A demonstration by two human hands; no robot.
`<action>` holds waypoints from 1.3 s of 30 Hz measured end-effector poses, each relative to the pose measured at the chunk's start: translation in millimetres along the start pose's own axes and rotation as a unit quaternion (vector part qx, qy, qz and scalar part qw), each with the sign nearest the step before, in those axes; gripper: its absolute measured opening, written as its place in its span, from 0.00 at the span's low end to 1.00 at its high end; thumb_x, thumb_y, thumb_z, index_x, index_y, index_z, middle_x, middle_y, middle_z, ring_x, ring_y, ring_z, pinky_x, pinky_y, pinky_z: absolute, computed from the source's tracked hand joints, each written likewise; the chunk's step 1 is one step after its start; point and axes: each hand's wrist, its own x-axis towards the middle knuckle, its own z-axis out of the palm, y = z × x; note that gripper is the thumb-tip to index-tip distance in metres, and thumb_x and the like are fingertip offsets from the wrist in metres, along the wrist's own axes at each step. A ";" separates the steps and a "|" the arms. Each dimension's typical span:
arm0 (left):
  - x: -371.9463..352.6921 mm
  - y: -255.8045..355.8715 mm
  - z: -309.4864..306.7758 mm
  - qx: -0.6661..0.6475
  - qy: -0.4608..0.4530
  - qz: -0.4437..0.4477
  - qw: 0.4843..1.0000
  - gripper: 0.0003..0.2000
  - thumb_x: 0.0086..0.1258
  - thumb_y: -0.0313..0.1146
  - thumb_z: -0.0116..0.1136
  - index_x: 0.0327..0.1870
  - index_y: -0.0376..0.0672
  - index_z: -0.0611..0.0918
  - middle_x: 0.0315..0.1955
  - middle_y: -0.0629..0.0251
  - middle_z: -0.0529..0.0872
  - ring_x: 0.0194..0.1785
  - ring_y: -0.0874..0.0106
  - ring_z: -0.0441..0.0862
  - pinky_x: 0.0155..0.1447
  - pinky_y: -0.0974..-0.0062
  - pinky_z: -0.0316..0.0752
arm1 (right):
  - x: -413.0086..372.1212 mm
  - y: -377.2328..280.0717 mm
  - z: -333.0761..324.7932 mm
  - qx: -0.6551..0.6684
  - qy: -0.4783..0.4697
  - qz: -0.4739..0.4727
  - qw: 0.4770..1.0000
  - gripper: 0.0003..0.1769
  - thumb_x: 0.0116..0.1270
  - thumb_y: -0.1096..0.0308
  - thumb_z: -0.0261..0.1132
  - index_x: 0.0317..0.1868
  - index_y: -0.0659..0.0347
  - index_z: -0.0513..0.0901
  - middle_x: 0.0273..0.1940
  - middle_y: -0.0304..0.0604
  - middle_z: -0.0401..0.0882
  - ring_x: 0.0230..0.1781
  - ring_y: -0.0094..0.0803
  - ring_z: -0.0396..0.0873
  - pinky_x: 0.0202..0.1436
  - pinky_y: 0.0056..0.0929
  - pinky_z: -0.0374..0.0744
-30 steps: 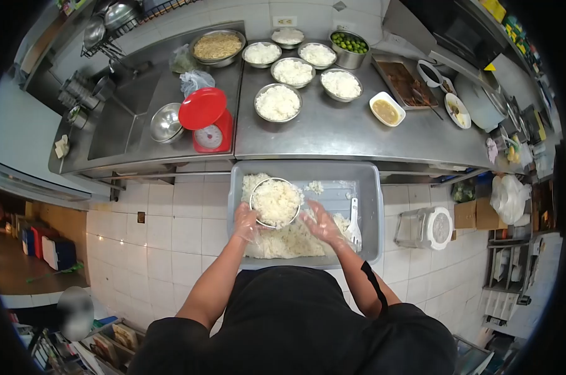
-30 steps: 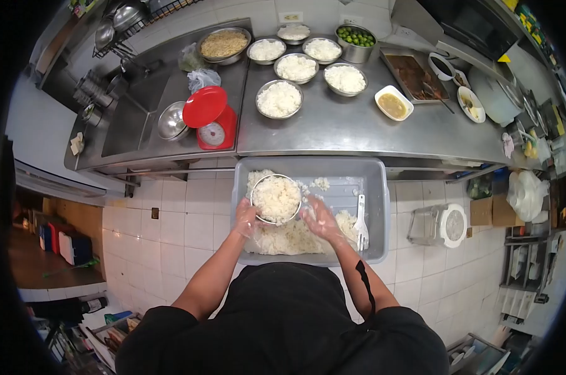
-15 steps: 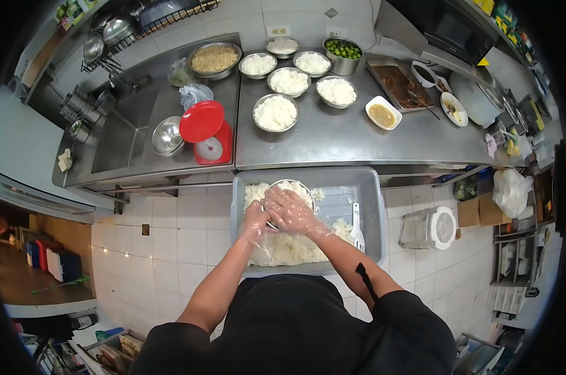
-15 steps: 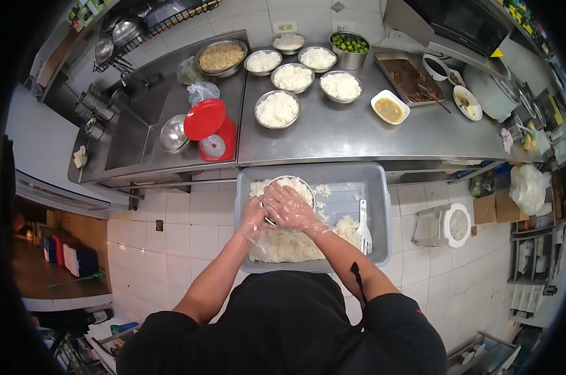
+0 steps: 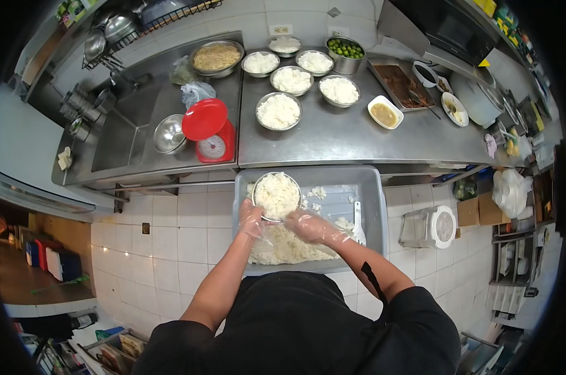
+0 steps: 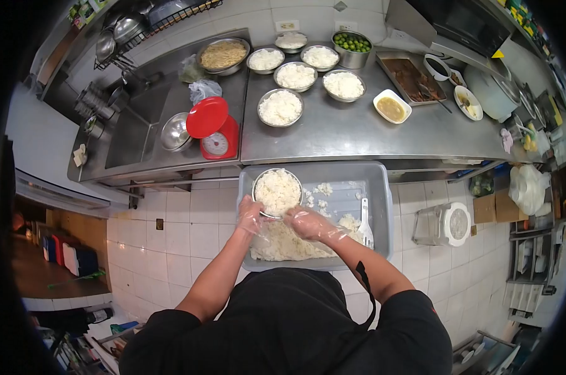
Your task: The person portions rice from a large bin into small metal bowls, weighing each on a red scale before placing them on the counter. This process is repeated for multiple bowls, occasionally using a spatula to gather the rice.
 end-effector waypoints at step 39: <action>-8.1 3.7 -18.1 0.066 -0.010 -0.017 0.998 0.14 0.52 0.17 0.51 0.40 0.40 0.68 0.34 0.56 0.77 0.29 0.61 0.81 0.22 0.57 0.83 | 38.5 -13.3 -36.1 -0.152 0.223 0.097 0.958 0.35 0.72 0.50 0.48 0.73 0.61 0.57 0.71 0.59 0.57 0.75 0.51 0.51 0.73 0.54 0.49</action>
